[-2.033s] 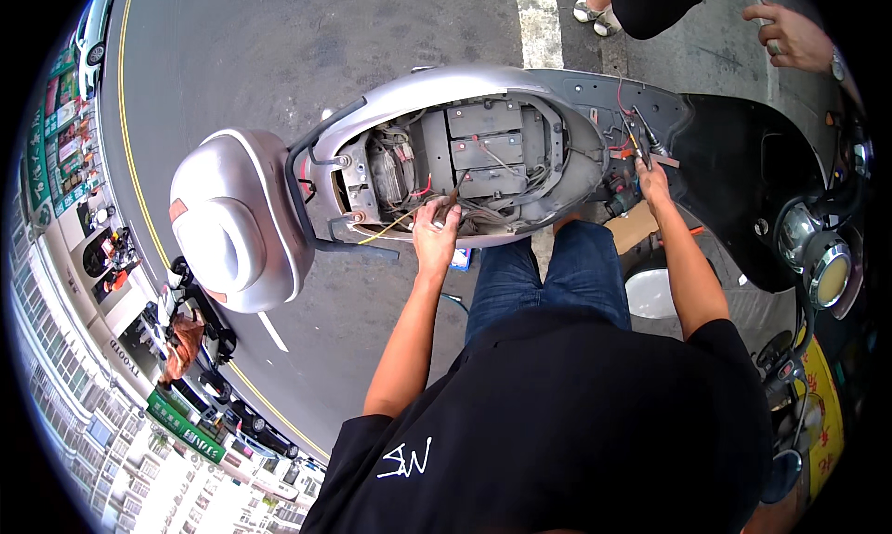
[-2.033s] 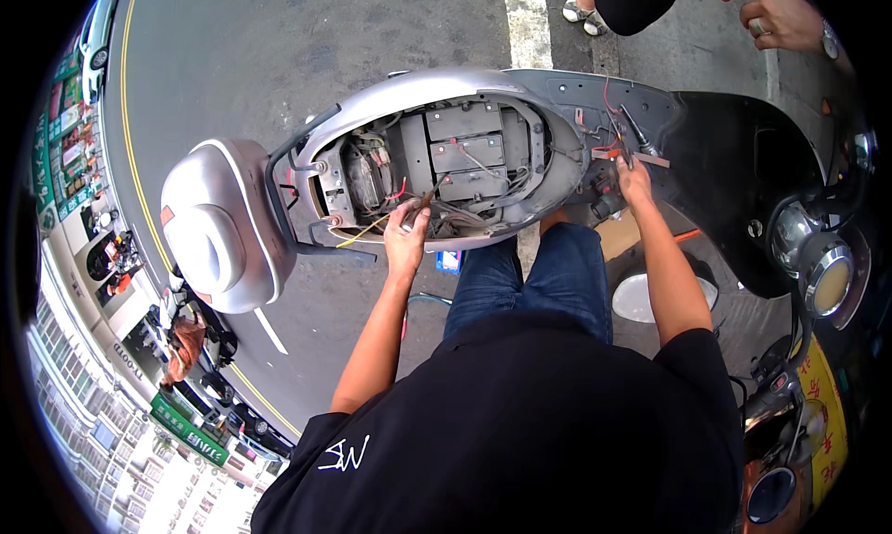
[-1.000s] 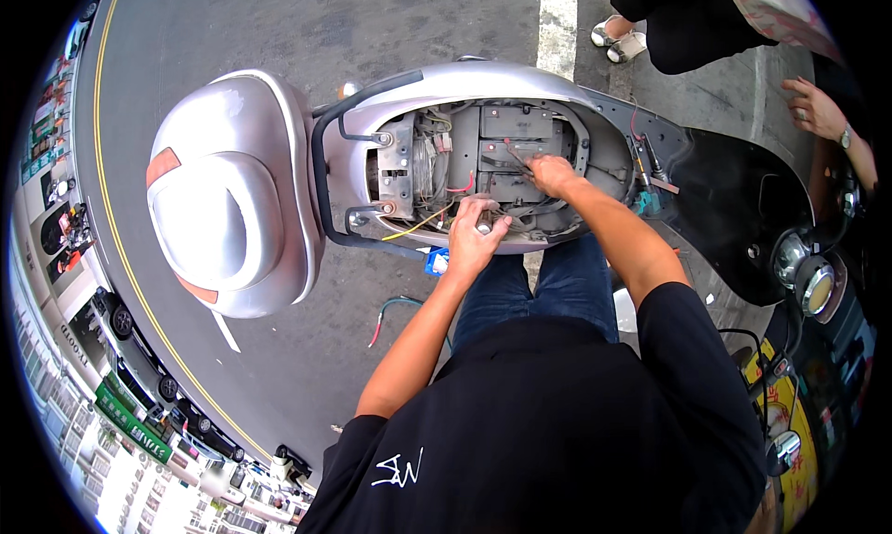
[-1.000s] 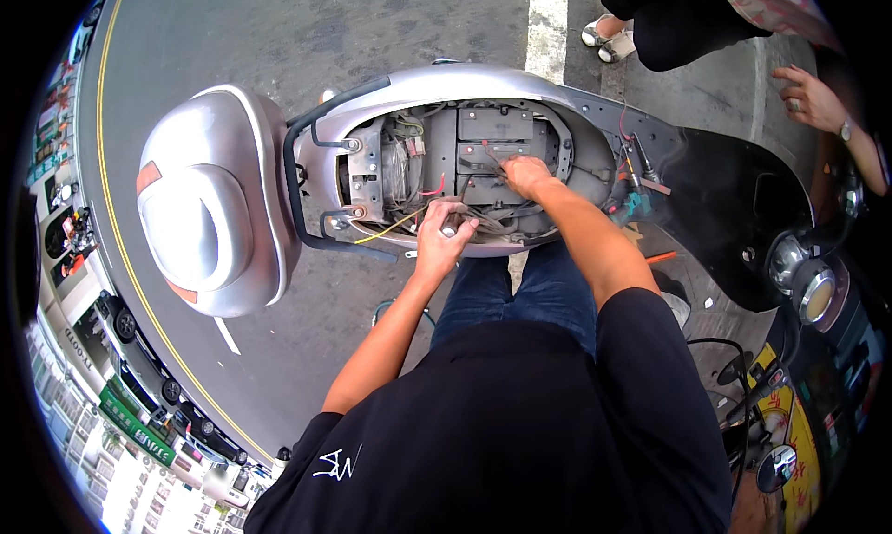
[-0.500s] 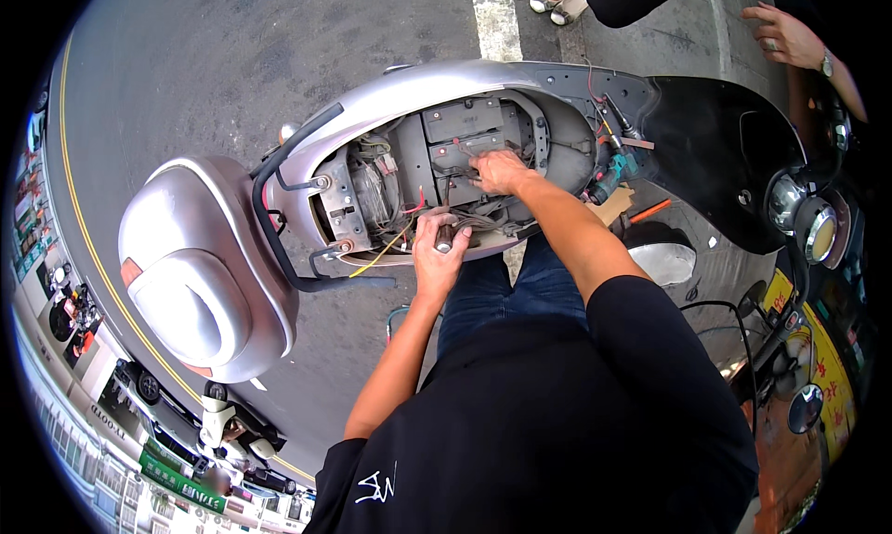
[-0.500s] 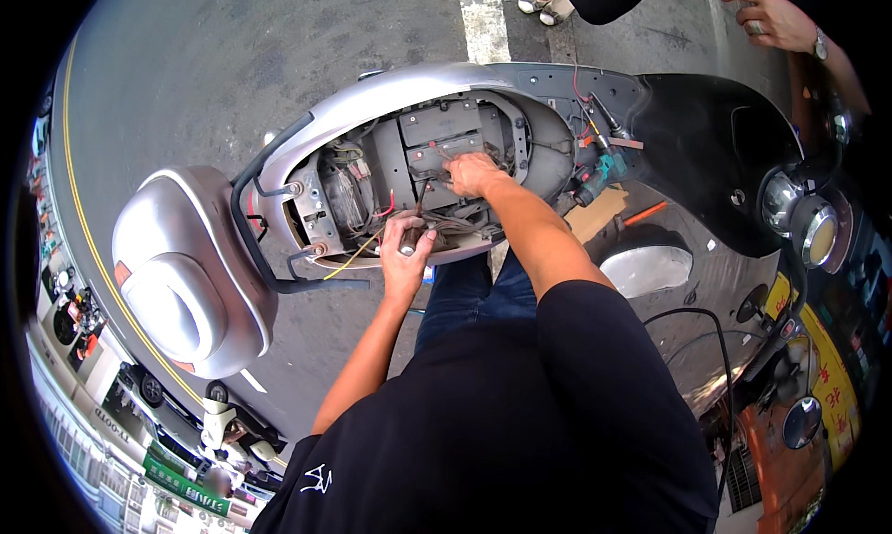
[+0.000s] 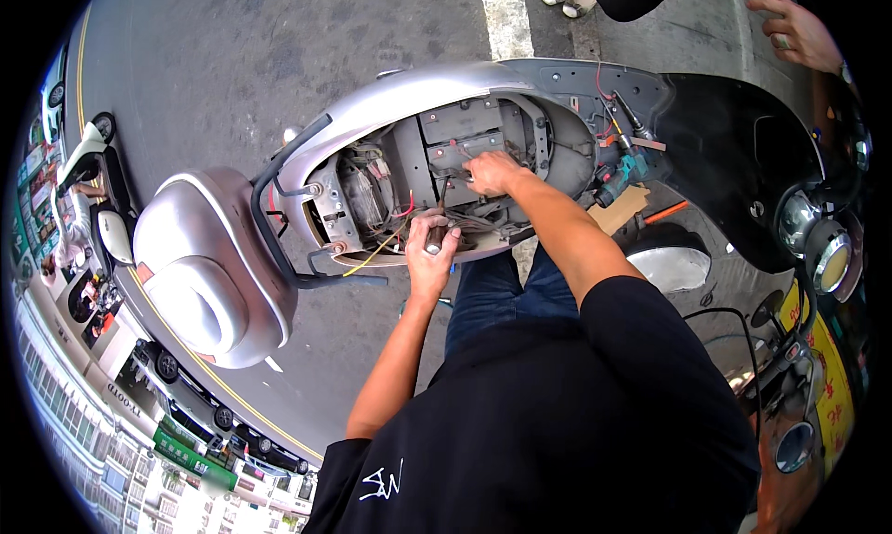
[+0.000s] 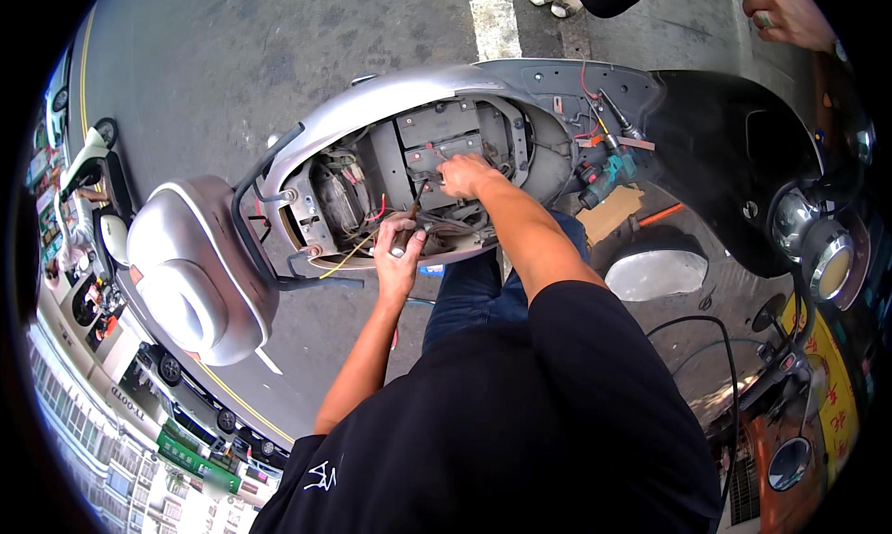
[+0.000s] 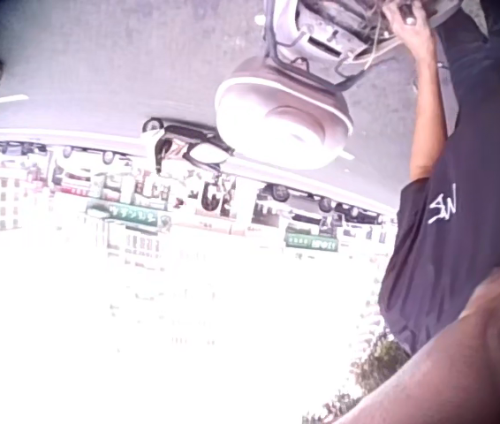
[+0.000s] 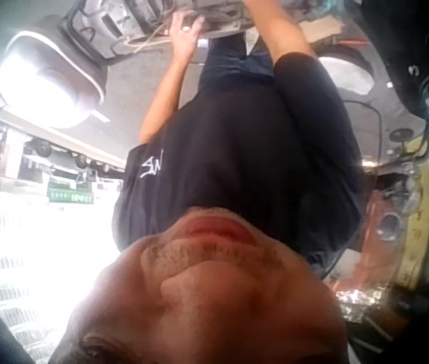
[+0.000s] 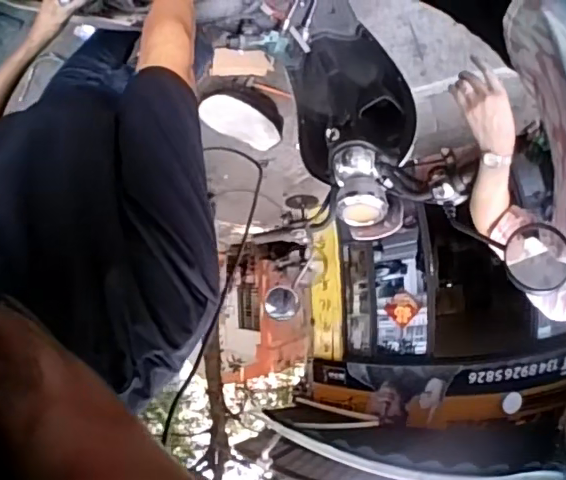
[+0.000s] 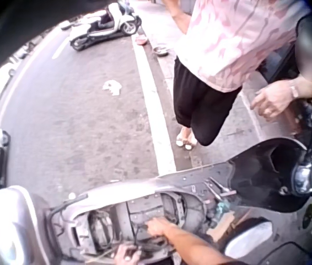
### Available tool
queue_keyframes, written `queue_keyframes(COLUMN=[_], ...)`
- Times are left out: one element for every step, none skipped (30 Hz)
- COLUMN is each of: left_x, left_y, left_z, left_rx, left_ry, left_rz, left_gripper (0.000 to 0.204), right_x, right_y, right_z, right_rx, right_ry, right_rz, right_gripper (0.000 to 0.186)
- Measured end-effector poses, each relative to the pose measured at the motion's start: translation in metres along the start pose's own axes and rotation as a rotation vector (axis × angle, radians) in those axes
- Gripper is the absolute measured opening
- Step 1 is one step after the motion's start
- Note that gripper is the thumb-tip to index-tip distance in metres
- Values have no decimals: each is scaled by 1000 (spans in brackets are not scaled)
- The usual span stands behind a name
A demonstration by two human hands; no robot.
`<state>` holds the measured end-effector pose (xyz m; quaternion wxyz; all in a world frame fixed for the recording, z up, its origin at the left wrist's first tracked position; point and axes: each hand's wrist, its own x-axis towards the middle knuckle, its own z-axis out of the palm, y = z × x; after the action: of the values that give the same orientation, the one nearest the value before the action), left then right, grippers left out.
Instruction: The person works on the internal battery compartment of a scooter, using pliers and a power drill to disconnect and remove batteries.
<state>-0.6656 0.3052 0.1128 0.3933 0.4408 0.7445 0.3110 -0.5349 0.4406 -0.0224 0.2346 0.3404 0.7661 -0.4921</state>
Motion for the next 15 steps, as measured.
queue_keyframes(left_x=[-1,-1,-2,-2,-3,-5,-7,-8,-9,-10,-11,-12,-12,-13,-13], left_y=[0,1,1,2,2,3,5,4,4,4,4,3,3,8,13], left_z=[2,4,6,9,12,14,16,19,22,25,27,29,31,33,35], left_rx=[-11,-20,-29,-32,-33,-33,-15,-18,-19,-20,-58,-95,-134,-122,-112], left_ry=[4,14,25,32,40,48,57,82,106,129,136,142,147,151,154], left_rz=[-1,-2,-3,-9,-15,-21,-33,-37,-41,-44,-69,-94,-117,-110,-102], left_gripper=[22,21,21,19,18,17,16,17,18,18,17,15,13,12,11], right_x=[0,0,-1,-1,-1,-1,-2,0,0,0,0,-1,-1,-6,-11], right_y=[-1,0,0,0,-1,-2,-4,-3,-4,-4,-4,-2,-1,0,2], right_z=[-2,-3,-4,-6,-7,-9,-10,-10,-9,-9,-7,-6,-5,-8,-12], right_rx=[-7,10,27,44,44,45,46,49,54,60,71,83,96,97,97], right_ry=[0,9,17,24,9,-6,-21,-28,-34,-40,-25,-10,6,-1,-7], right_rz=[-4,8,21,33,33,34,34,38,41,45,40,36,32,18,5], right_gripper=[47,45,43,41,41,41,41,40,40,40,39,39,39,39,39])
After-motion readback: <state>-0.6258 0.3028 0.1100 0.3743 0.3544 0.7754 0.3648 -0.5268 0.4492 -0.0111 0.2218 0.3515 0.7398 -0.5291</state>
